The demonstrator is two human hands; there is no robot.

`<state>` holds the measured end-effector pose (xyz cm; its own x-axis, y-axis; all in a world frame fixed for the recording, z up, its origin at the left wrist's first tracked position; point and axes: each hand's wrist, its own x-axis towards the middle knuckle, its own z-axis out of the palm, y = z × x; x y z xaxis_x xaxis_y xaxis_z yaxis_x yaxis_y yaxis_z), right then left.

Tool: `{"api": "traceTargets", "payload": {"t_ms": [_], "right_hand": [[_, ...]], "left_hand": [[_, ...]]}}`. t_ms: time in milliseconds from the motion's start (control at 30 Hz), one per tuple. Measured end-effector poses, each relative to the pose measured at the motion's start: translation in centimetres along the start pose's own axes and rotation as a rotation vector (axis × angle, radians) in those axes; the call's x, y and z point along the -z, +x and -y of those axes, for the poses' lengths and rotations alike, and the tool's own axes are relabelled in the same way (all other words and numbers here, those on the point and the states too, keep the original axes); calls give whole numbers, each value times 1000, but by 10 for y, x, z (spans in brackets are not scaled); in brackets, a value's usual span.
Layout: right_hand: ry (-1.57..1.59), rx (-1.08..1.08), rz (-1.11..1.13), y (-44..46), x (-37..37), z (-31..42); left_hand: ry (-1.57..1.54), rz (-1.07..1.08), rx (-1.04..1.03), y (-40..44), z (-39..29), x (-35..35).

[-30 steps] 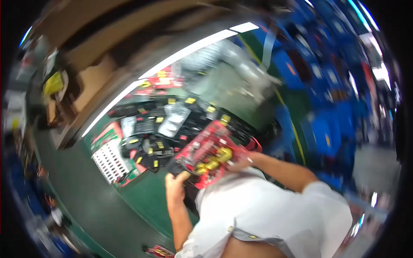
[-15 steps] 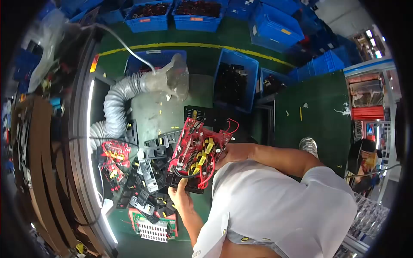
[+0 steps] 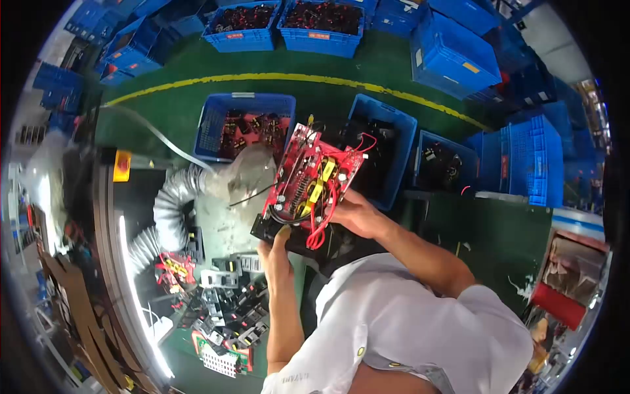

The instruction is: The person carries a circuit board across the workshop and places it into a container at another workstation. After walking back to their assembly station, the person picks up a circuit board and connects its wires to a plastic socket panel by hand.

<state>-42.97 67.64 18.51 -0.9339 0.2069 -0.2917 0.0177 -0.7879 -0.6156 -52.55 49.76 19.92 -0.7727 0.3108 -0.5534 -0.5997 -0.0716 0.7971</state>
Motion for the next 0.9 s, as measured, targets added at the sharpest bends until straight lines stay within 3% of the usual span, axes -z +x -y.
{"api": "traceTargets", "payload": {"t_ms": [100,167,367,467,500,600,767,867,900], "right_hand": [[-12,50,-46,17,35,48],[66,84,-84,27,48,78],[237,309,-72,40,68,127],[-134,332,-128,36,94,148],[-263,304,-18,32,109,160],[198,-32,-190,23,159,187],[536,282,-300,27,182,233],[491,425,-236,36,193,267],[536,457,-369,46,178,287]], "left_hand": [[88,-36,128,28,-4,-61],[6,118,37,46,-6,-103],[-40,231,64,77,-25,-184],[-38,377,141,114,-30,-202],[-40,395,114,116,-37,-215],[-26,501,80,136,-54,-241],[56,634,106,192,-78,-277],[146,683,146,242,-91,-300],[207,703,158,260,-98,-312]]}}
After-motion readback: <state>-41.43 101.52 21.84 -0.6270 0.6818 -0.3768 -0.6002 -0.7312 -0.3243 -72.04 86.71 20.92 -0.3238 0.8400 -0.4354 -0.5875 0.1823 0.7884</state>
